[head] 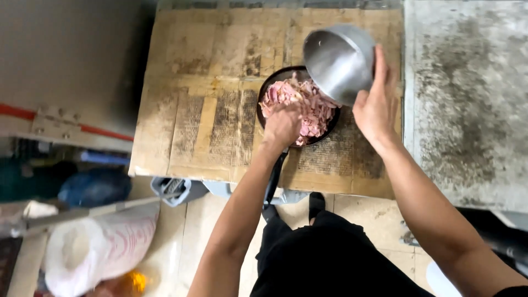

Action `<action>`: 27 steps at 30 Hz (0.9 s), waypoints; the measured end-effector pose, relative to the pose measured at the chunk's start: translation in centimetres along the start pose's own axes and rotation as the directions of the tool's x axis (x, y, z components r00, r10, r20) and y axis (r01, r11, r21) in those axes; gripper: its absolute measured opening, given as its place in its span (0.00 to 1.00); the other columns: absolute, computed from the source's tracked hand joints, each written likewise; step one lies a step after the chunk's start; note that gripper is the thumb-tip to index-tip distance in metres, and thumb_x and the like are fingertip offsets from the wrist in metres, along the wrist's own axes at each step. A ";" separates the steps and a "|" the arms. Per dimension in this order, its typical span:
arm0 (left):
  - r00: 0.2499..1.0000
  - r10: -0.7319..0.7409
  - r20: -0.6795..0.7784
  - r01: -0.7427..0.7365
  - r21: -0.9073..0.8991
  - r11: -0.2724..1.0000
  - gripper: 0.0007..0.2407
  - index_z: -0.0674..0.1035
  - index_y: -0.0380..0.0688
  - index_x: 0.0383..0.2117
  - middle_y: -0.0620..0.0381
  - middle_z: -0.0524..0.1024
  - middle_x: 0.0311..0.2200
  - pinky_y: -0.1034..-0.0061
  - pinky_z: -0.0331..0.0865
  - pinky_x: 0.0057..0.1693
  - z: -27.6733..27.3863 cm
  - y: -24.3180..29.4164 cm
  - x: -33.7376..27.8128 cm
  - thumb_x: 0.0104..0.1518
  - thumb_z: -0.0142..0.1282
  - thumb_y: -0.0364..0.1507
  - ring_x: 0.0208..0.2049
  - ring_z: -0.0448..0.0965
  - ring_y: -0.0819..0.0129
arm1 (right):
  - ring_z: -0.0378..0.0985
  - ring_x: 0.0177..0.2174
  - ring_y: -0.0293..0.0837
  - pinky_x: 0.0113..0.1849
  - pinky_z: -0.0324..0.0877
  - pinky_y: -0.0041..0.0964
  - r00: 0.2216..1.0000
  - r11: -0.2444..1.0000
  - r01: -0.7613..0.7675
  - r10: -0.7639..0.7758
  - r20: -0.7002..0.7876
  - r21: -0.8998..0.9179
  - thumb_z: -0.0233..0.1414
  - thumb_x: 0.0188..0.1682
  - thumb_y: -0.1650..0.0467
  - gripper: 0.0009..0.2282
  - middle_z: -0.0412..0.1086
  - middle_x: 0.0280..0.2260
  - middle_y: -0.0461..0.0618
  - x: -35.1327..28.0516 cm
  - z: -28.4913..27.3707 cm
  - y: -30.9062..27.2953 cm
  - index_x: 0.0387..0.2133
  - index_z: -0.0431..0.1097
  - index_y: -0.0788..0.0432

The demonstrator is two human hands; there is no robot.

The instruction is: Slicing meat and assembling a banh mi sandwich at a food stall.

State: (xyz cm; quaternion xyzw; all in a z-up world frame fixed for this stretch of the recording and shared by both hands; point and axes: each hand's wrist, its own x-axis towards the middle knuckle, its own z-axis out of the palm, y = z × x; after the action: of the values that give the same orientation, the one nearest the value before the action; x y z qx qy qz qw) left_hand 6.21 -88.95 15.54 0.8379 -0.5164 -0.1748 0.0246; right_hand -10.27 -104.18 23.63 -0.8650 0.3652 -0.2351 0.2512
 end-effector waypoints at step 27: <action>0.178 -0.936 0.304 -0.183 -0.924 -0.335 0.12 0.77 0.25 0.28 0.46 0.76 0.20 0.73 0.67 0.33 11.2 2.7 -40.5 0.62 0.52 0.28 0.21 0.73 0.66 | 0.77 0.41 0.46 0.49 0.74 0.49 0.012 0.137 -0.990 -0.125 0.992 0.029 0.52 0.52 0.58 0.17 0.73 0.39 0.49 -19.1 18.1 1.0 0.46 0.71 0.58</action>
State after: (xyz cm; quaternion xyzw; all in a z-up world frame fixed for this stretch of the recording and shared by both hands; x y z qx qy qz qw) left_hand -16.12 -53.23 16.43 0.6342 0.3268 -0.0662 0.6976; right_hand -12.04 -85.72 4.93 -0.2881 0.2967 0.2888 0.8634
